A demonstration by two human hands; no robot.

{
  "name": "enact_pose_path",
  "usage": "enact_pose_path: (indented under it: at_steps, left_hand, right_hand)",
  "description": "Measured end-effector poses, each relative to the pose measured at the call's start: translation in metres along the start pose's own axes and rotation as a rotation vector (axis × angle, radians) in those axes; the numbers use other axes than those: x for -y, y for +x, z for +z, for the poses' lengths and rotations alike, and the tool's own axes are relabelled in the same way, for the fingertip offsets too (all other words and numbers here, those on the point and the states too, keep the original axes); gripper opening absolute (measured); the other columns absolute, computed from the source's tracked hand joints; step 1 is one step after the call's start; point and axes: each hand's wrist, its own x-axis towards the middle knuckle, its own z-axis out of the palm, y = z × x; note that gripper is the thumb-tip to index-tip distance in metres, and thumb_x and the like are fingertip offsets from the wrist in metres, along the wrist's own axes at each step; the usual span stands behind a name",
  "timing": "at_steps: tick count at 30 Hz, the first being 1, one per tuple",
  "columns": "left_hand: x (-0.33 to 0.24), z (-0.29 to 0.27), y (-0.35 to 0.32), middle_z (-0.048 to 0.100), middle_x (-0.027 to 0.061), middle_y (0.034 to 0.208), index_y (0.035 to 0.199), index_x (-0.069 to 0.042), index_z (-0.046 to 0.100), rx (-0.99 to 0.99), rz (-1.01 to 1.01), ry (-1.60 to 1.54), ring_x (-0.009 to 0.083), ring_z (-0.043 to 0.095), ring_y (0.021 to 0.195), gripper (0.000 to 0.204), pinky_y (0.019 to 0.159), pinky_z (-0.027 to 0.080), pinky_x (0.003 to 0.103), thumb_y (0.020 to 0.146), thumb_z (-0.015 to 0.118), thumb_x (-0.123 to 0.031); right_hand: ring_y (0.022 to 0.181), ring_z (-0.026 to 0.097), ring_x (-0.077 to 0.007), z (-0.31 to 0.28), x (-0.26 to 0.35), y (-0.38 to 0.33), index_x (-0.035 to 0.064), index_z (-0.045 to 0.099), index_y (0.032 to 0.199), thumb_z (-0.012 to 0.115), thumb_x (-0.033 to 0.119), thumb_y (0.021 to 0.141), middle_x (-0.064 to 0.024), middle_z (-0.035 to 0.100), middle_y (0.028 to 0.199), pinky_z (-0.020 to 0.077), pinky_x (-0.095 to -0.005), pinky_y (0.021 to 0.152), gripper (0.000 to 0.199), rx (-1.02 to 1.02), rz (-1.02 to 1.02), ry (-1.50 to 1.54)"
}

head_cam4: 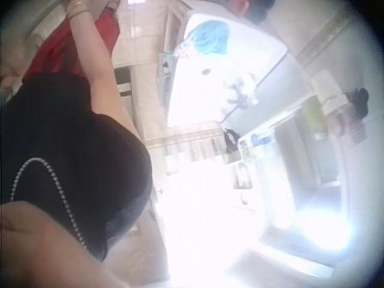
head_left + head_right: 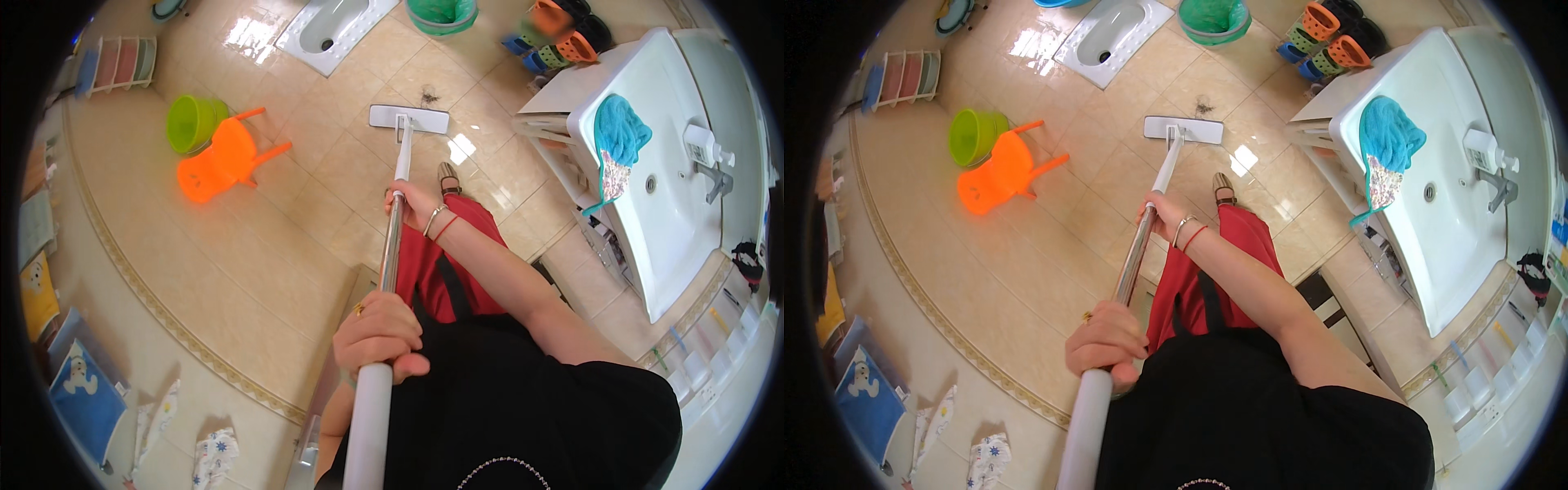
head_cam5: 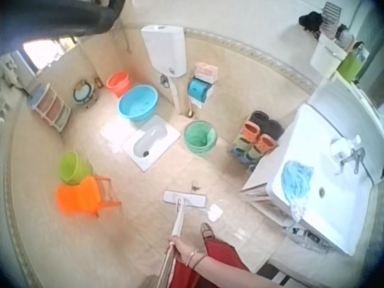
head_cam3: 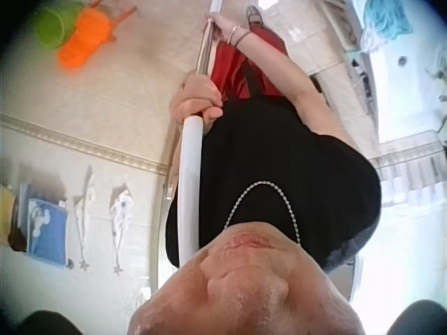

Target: The person mops the tiled floor in a living room and a bathroom using a flat mop. They move the mop back and forth across the floor, navigating around furniture and fixtures. The person dips the mop into a bucket of water in the bathroom to clean it before continuing to mop.

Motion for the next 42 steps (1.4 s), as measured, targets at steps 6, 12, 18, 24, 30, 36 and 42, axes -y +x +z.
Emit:
enact_pose_path:
  at_steps: [6, 12, 18, 24, 30, 36, 42]
  left_hand:
    - [-0.027, -0.031, 0.013, 0.06, 0.0027, 0.066, 0.079, -0.007, 0.055, 0.001, -0.013, -0.066, 0.0187, 0.059, 0.061, 0.039, 0.064, 0.045, 0.032, 0.081, 0.074, -0.041]
    - [-0.016, -0.054, 0.015, 0.058, 0.0062, 0.08, 0.083, -0.007, 0.052, 0.025, -0.131, -0.226, 0.0176, 0.053, 0.071, 0.036, 0.068, 0.038, 0.034, 0.085, 0.07, -0.038]
    - [0.029, -0.039, -0.022, 0.049, 0.0095, 0.102, 0.093, -0.009, 0.044, -0.184, -0.399, -0.271, 0.02, 0.044, 0.1, 0.021, 0.107, 0.022, 0.044, 0.095, 0.051, -0.029]
    - [0.058, -0.061, 0.019, 0.057, 0.0024, 0.065, 0.068, -0.011, 0.049, 0.343, -0.307, -0.234, 0.0204, 0.058, 0.073, 0.028, 0.094, 0.04, 0.046, 0.077, 0.074, -0.013]
    - [0.077, -0.024, 0.041, 0.053, 0.0026, 0.061, 0.063, -0.01, 0.045, 0.223, -0.229, -0.213, 0.0191, 0.057, 0.062, 0.033, 0.083, 0.046, 0.044, 0.072, 0.075, -0.001]
    - [0.104, 0.02, 0.095, 0.05, 0.0014, 0.066, 0.069, -0.011, 0.043, 0.282, -0.229, -0.181, 0.0195, 0.055, 0.072, 0.028, 0.094, 0.039, 0.048, 0.077, 0.066, 0.002]
    - [0.127, 0.055, 0.127, 0.052, 0.003, 0.061, 0.062, -0.01, 0.045, 0.228, -0.196, -0.162, 0.0194, 0.059, 0.065, 0.032, 0.086, 0.046, 0.046, 0.068, 0.071, 0.008]
  right_hand:
    - [0.071, 0.065, -0.021, 0.021, -0.017, -0.039, 0.0033, 0.054, 0.088, 0.059, 0.021, 0.09, -0.0107, 0.063, 0.079, 0.0585, -0.0381, 0.067, 0.018, 0.035, -0.138, -0.026]
    - [0.065, 0.062, -0.0157, 0.014, -0.024, -0.059, 0.0059, 0.055, 0.087, 0.065, 0.023, 0.087, -0.006, 0.06, 0.072, 0.0582, -0.0357, 0.064, 0.02, -0.211, -0.315, 0.007]
    - [0.053, 0.05, -0.0187, -0.006, -0.023, 0.01, 0.0094, 0.045, 0.072, 0.053, 0.017, 0.088, -0.0034, 0.048, 0.059, 0.0467, -0.0349, 0.051, 0.02, -0.116, -0.499, 0.695]
    - [0.048, 0.042, -0.0161, -0.032, 0.004, 0.004, 0.0107, 0.043, 0.069, 0.052, 0.013, 0.087, -0.0029, 0.045, 0.057, 0.0401, -0.0306, 0.047, 0.019, -0.122, -0.463, 0.457]
    - [0.049, 0.046, -0.016, -0.04, 0.06, 0.013, 0.0105, 0.045, 0.068, 0.052, 0.01, 0.086, -0.0026, 0.046, 0.055, 0.0411, -0.0307, 0.047, 0.019, -0.091, -0.463, 0.471]
    - [0.049, 0.046, -0.0162, -0.047, 0.145, 0.02, 0.0096, 0.043, 0.068, 0.052, 0.007, 0.085, -0.0023, 0.045, 0.056, 0.0405, -0.0324, 0.047, 0.019, -0.019, -0.492, 0.498]
    - [0.049, 0.045, -0.0161, -0.052, 0.201, 0.013, 0.0092, 0.043, 0.072, 0.052, 0.005, 0.084, -0.0024, 0.045, 0.057, 0.0395, -0.0321, 0.048, 0.015, -0.031, -0.515, 0.466]
